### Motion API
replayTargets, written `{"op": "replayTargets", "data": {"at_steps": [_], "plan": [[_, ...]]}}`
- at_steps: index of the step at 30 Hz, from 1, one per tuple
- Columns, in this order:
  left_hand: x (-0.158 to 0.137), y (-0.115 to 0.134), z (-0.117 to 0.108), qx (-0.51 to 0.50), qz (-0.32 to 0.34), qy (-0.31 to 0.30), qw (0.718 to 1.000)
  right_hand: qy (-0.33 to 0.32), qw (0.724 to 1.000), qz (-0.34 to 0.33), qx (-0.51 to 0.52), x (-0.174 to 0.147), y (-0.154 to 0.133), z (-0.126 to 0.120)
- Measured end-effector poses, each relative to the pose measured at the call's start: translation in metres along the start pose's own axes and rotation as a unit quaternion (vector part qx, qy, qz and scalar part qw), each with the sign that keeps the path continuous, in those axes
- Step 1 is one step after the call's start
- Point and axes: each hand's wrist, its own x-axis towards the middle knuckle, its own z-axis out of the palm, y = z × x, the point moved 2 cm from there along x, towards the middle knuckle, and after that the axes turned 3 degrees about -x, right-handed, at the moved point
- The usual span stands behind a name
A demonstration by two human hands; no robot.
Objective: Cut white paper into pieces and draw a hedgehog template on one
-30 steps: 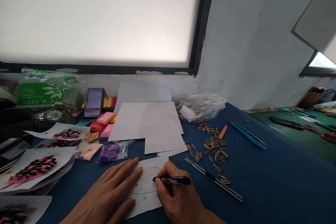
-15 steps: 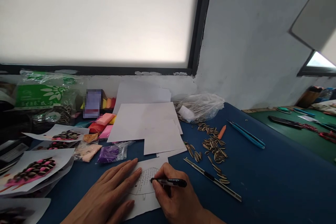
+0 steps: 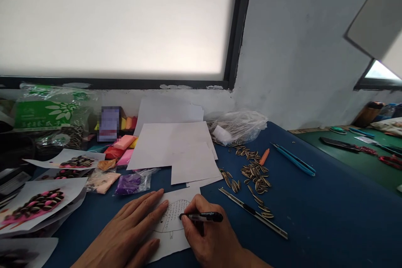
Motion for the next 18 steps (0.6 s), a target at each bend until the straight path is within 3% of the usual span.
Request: {"op": "replayTargets", "data": {"at_steps": [2, 5, 6, 9, 18], "plan": [[0.002, 0.003, -0.008, 0.000, 0.000, 0.000, 1.000, 0.004, 1.000, 0.001, 0.001, 0.000, 0.001, 0.000], [0.004, 0.007, -0.015, -0.004, 0.030, 0.051, 0.998, 0.009, 1.000, 0.004, 0.001, 0.000, 0.001, 0.000], [0.004, 0.006, -0.013, -0.006, 0.006, 0.013, 1.000, 0.005, 1.000, 0.008, 0.005, 0.000, 0.001, 0.001], [0.003, 0.005, -0.013, -0.007, -0.013, -0.017, 1.000, 0.005, 0.999, 0.022, 0.023, -0.001, 0.000, 0.000], [0.002, 0.006, -0.018, -0.022, -0.007, 0.004, 1.000, 0.034, 0.999, 0.014, 0.012, 0.000, 0.004, -0.010]]}}
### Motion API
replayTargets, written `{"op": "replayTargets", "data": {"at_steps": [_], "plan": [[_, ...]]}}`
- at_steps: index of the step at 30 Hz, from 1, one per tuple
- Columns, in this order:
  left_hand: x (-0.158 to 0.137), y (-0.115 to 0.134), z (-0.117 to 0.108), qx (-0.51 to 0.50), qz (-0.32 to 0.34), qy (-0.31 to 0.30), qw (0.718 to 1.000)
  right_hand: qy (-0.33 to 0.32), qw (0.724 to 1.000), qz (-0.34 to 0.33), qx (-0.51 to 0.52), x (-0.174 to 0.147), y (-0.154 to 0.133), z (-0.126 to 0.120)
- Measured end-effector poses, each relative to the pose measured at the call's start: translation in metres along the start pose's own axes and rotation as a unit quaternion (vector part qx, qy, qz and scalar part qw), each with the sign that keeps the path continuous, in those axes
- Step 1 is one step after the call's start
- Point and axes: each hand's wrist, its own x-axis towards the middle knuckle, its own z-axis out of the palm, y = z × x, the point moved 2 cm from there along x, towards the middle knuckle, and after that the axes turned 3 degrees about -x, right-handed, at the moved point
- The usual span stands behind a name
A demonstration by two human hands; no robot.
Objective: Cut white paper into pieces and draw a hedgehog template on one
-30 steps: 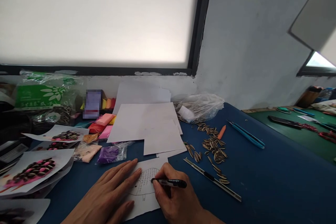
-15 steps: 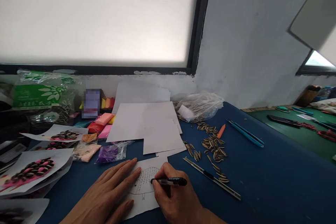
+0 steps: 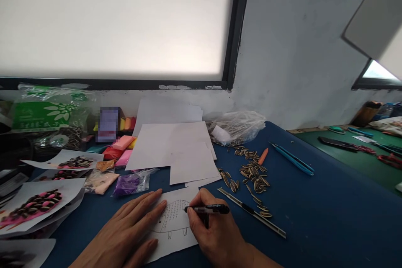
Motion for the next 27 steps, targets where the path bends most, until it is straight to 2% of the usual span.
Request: {"op": "replayTargets", "data": {"at_steps": [3, 4, 7, 11, 13, 14, 16, 18, 22, 27], "plan": [[-0.003, -0.007, 0.014, 0.002, 0.007, 0.019, 1.000, -0.013, 1.000, -0.002, 0.003, -0.001, 0.001, 0.001], [-0.005, -0.010, 0.019, 0.006, 0.035, 0.059, 0.998, -0.017, 1.000, -0.002, 0.003, -0.001, 0.001, 0.002], [-0.008, -0.016, 0.032, 0.014, 0.039, 0.061, 0.997, -0.026, 1.000, -0.001, -0.002, 0.000, 0.001, 0.002], [-0.004, -0.010, 0.018, 0.015, 0.043, 0.056, 0.997, -0.032, 0.999, -0.002, -0.007, 0.001, -0.001, 0.001], [-0.001, -0.006, 0.009, 0.007, 0.012, 0.014, 1.000, -0.032, 0.999, -0.005, -0.012, 0.002, -0.001, 0.001], [0.000, -0.005, 0.006, 0.004, 0.006, 0.014, 1.000, -0.032, 0.999, -0.007, -0.013, 0.002, 0.000, 0.001], [-0.001, -0.006, 0.010, 0.003, 0.004, 0.007, 1.000, -0.034, 0.999, -0.010, -0.014, 0.001, 0.000, 0.001], [-0.004, -0.009, 0.018, 0.010, 0.037, 0.057, 0.998, -0.034, 0.999, -0.012, -0.015, 0.001, 0.000, 0.002], [-0.009, -0.018, 0.036, 0.019, 0.036, 0.057, 0.998, -0.029, 0.999, -0.011, -0.013, 0.001, 0.002, 0.003], [-0.009, -0.018, 0.036, 0.025, 0.045, 0.065, 0.997, -0.043, 0.999, -0.010, -0.007, 0.001, 0.004, 0.003]]}}
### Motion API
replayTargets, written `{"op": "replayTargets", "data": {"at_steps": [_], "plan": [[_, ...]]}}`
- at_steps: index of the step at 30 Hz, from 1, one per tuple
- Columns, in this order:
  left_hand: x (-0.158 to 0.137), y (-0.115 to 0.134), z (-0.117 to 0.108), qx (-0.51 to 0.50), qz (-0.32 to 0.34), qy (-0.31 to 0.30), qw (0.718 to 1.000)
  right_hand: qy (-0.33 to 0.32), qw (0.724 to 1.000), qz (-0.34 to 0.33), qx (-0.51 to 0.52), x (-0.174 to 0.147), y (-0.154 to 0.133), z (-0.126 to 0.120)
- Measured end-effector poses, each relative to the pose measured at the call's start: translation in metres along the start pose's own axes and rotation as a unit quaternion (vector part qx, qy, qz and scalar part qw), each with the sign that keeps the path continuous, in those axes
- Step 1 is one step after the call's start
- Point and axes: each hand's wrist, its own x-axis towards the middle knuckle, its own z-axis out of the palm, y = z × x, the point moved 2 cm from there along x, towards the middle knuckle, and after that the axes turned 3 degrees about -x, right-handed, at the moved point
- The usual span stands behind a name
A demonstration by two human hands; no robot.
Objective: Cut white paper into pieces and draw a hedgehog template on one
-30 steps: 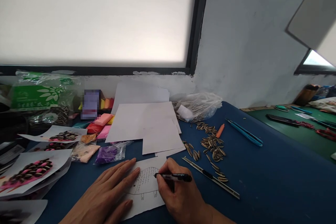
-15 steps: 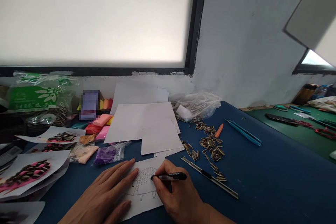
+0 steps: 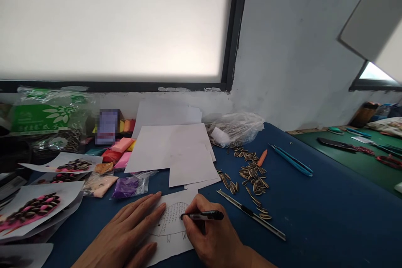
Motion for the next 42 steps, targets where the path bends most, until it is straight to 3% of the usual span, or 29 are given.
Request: {"op": "replayTargets", "data": {"at_steps": [10, 12, 14, 19, 23, 27, 31, 37, 42], "plan": [[0.002, 0.002, -0.005, 0.016, 0.010, 0.010, 1.000, -0.003, 1.000, 0.007, 0.006, -0.002, -0.007, -0.001], [0.006, 0.006, -0.013, 0.009, 0.003, -0.003, 1.000, -0.002, 1.000, 0.006, 0.014, -0.002, -0.006, -0.001], [0.010, 0.010, -0.021, 0.004, -0.030, -0.065, 0.997, 0.003, 1.000, 0.007, 0.025, -0.001, -0.004, -0.001], [0.014, 0.015, -0.036, -0.016, -0.049, -0.081, 0.995, 0.004, 1.000, 0.001, 0.021, -0.003, -0.003, 0.003], [0.013, 0.013, -0.033, -0.015, -0.039, -0.066, 0.997, -0.017, 0.998, -0.027, 0.047, -0.005, -0.010, 0.009], [0.009, 0.007, -0.018, 0.021, -0.021, -0.049, 0.998, -0.021, 0.998, -0.037, 0.052, -0.005, -0.014, 0.015], [0.004, 0.003, -0.004, 0.030, -0.001, 0.007, 1.000, -0.009, 0.997, -0.052, 0.050, -0.004, -0.011, 0.018], [0.010, 0.013, -0.024, 0.010, -0.021, -0.055, 0.998, -0.003, 0.997, -0.066, 0.041, -0.002, -0.010, 0.018], [0.012, 0.014, -0.030, 0.000, -0.026, -0.055, 0.998, 0.003, 0.997, -0.070, 0.039, -0.002, -0.010, 0.018]]}}
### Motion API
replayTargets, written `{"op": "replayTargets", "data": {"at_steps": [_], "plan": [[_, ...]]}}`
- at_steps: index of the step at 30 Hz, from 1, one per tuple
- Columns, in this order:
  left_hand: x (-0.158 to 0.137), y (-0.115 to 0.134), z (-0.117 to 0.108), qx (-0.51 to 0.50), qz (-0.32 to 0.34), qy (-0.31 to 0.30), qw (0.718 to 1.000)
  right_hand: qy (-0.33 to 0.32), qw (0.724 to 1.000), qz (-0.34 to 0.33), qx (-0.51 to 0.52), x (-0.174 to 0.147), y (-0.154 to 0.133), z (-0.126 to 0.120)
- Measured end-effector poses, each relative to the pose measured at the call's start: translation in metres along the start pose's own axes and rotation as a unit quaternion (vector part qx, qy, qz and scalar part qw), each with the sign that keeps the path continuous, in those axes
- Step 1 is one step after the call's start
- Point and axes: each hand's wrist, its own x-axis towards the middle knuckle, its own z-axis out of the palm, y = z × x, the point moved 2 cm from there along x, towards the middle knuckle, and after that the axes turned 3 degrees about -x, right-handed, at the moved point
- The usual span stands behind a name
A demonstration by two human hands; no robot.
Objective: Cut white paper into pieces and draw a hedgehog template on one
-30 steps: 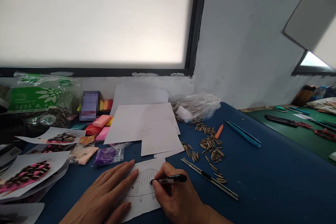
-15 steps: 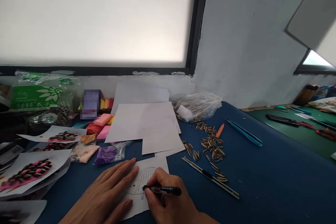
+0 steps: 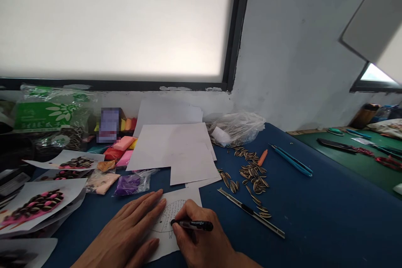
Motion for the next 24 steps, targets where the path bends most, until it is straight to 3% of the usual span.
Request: {"op": "replayTargets", "data": {"at_steps": [7, 10, 16, 24], "plan": [[-0.002, -0.008, 0.019, 0.004, 0.015, 0.049, 0.999, 0.003, 1.000, -0.005, -0.012, -0.001, 0.002, 0.001], [0.001, -0.005, 0.012, 0.016, 0.002, -0.009, 1.000, 0.008, 1.000, -0.007, -0.022, -0.001, 0.000, 0.000], [0.003, 0.001, -0.002, -0.003, -0.008, -0.024, 1.000, -0.012, 1.000, 0.015, 0.003, 0.000, 0.000, -0.001], [-0.005, -0.009, 0.027, -0.005, 0.009, 0.052, 0.999, -0.016, 1.000, 0.010, -0.009, -0.002, 0.000, -0.001]]}}
